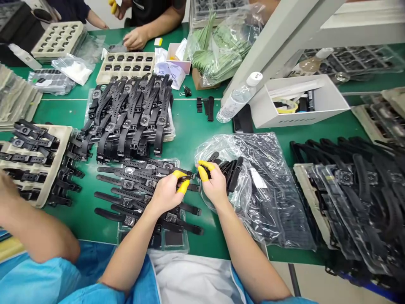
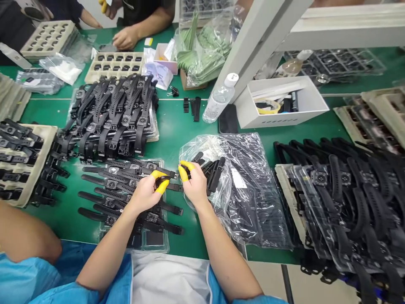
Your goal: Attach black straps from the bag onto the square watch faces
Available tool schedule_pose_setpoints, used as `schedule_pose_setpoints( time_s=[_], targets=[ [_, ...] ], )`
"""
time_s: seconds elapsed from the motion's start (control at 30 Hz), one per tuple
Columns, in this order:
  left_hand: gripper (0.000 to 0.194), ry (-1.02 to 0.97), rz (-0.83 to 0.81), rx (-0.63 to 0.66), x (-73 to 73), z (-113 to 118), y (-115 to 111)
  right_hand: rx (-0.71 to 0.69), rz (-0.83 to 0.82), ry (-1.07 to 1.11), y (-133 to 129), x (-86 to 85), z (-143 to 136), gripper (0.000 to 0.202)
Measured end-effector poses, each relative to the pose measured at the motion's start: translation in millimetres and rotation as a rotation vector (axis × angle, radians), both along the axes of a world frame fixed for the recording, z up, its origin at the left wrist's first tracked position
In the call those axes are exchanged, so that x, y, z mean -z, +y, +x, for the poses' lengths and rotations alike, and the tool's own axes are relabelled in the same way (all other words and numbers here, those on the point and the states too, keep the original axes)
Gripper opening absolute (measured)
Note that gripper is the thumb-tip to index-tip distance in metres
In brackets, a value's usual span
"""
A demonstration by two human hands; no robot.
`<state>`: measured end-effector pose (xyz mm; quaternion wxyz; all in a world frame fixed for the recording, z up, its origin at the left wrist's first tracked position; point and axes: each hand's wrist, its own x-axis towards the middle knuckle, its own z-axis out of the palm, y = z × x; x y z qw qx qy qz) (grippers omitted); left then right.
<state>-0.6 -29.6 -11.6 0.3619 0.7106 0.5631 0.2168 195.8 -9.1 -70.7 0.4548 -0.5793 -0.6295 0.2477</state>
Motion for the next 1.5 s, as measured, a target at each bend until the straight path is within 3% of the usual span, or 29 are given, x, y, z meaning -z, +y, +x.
schedule_pose_setpoints(
  time_s=[0.23,0.5,0.7,0.83,0.97,1.07,1.27,1.5],
  targets=[
    [0.021,0.07,0.067,-0.065,7.5,1,0,-0.034,0.104,-0.002,1,4.5,-1,0.03],
    [0.02,0.099,0.12,-0.106,10.1,5,-4,-0.058,0.292,0.003,-6,-4.5,-6,0.031],
    [0.021,0.178,0.183,-0.119,9.9,9,-4,0.064,0.415,-0.098,-18,-20.2,-11,0.028],
    [0.022,0.16,0.197,-0.125,10.0,8,-3,0.031,0.479,0.036,-21,-17.2,-8,0.022],
    [0.023,0.021,0.17,-0.129,10.3,7,-1,-0.098,0.217,0.329,-24,-11.3,-15,0.028],
    [0.027,-0.076,0.147,-0.124,11.4,8,1,-0.177,-0.043,0.577,-25,-18.1,-24,0.035],
    [0.04,-0.107,0.219,-0.074,17.0,6,2,-0.324,-0.38,0.897,-21,-32.5,-32,0.05],
    [0.046,-0.089,0.404,0.071,25.4,3,5,-0.352,-0.511,0.983,-22,-32.4,-33,0.045]
  ],
)
